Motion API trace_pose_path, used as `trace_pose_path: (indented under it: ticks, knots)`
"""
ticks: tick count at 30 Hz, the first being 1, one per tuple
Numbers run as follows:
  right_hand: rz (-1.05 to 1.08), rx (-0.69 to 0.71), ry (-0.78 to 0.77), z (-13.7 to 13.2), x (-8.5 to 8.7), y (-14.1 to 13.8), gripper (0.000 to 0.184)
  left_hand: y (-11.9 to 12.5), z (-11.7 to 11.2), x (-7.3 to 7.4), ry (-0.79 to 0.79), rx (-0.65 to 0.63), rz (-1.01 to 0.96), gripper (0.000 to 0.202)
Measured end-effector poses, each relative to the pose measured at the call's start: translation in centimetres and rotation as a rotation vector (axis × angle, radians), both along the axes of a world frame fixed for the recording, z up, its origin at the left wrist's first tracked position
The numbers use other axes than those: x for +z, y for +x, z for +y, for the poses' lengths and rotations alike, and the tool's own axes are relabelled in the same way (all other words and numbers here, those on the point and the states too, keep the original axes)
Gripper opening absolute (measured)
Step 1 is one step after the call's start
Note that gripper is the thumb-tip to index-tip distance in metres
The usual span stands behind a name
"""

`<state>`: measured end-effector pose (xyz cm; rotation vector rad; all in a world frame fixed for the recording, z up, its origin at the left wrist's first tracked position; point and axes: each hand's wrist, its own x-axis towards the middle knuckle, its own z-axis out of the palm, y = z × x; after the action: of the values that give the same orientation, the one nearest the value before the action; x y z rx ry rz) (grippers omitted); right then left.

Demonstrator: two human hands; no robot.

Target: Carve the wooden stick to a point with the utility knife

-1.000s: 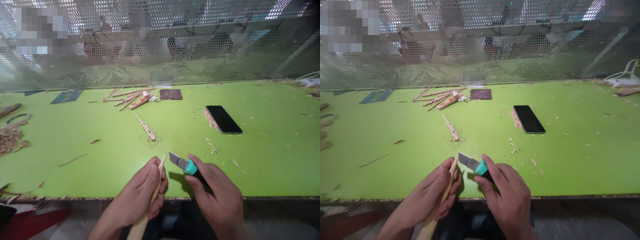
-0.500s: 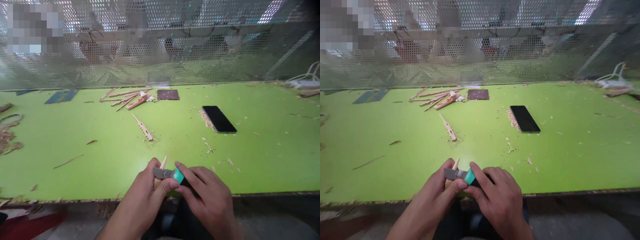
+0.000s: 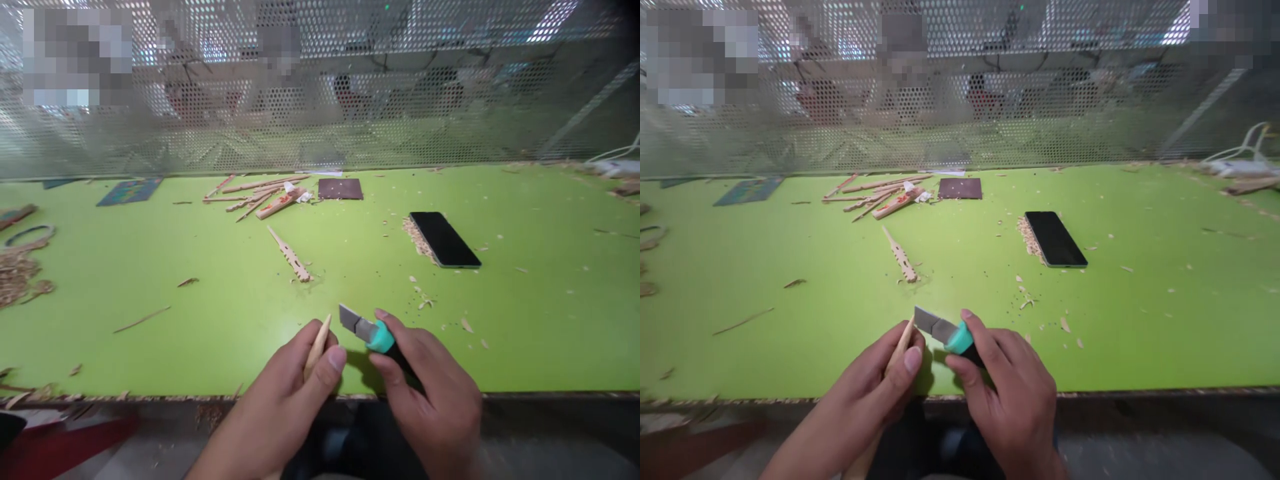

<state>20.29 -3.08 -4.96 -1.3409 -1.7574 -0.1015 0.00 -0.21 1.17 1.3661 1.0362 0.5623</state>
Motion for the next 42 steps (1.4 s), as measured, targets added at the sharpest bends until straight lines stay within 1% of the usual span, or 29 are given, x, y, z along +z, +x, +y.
trace_pose_path:
  ticks: [3,6,9,11,14,18,21,24,27,30,33,35,39,42]
  knots:
    - [-0.049,0.044,-0.044,-0.1,-0.1,0.3,0.034,-0.5,0.0,0.4,-0.012,-0.040,-0.039,0.039]
    - [-0.110,0.096,-0.051,0.0,0.4,0.5,0.035,-0.7,-0.4,0.1,0.007,-0.033,-0.019,0.038]
    - [-0.167,0.156,-0.037,0.1,1.2,0.6,0.034,-0.5,-0.9,-0.4,0.045,-0.006,0.069,0.041]
    - [-0.183,0.171,-0.026,0.2,1.5,0.6,0.036,-0.1,-1.2,-0.7,0.082,0.015,0.142,0.042]
    - [-0.184,0.139,-0.004,0.2,1.4,0.4,0.039,0.8,-1.3,-0.7,0.162,0.095,0.236,0.039]
    - [-0.155,0.033,0.015,0.0,0.3,-0.1,0.034,2.0,-1.4,-0.6,0.250,0.162,0.288,0.039]
    - [-0.032,-0.031,0.003,-0.1,-0.1,-0.3,0.033,2.2,-1.5,-0.4,0.226,0.189,0.310,0.043]
    - [0.044,-0.033,-0.006,0.0,0.2,-0.2,0.034,2.1,-1.8,-0.1,0.165,0.220,0.256,0.044]
    - [0.052,-0.003,-0.018,-0.1,0.5,0.0,0.034,1.8,-2.0,0.4,0.135,0.199,0.150,0.041]
    - [0.042,0.030,-0.053,-0.2,0.3,0.3,0.033,1.3,-1.9,0.5,0.126,0.174,0.112,0.037]
    - [-0.024,0.082,-0.069,-0.2,0.3,0.6,0.035,1.0,-1.5,0.2,0.111,0.123,0.123,0.034]
    - [-0.080,0.113,-0.058,-0.1,0.6,0.7,0.035,0.9,-1.3,-0.1,0.117,0.096,0.141,0.033]
    - [-0.151,0.146,-0.026,0.2,1.6,0.9,0.036,1.2,-1.2,-0.4,0.150,0.095,0.192,0.031]
    - [-0.167,0.133,-0.009,0.3,1.8,0.8,0.037,1.5,-1.4,-0.4,0.170,0.106,0.240,0.032]
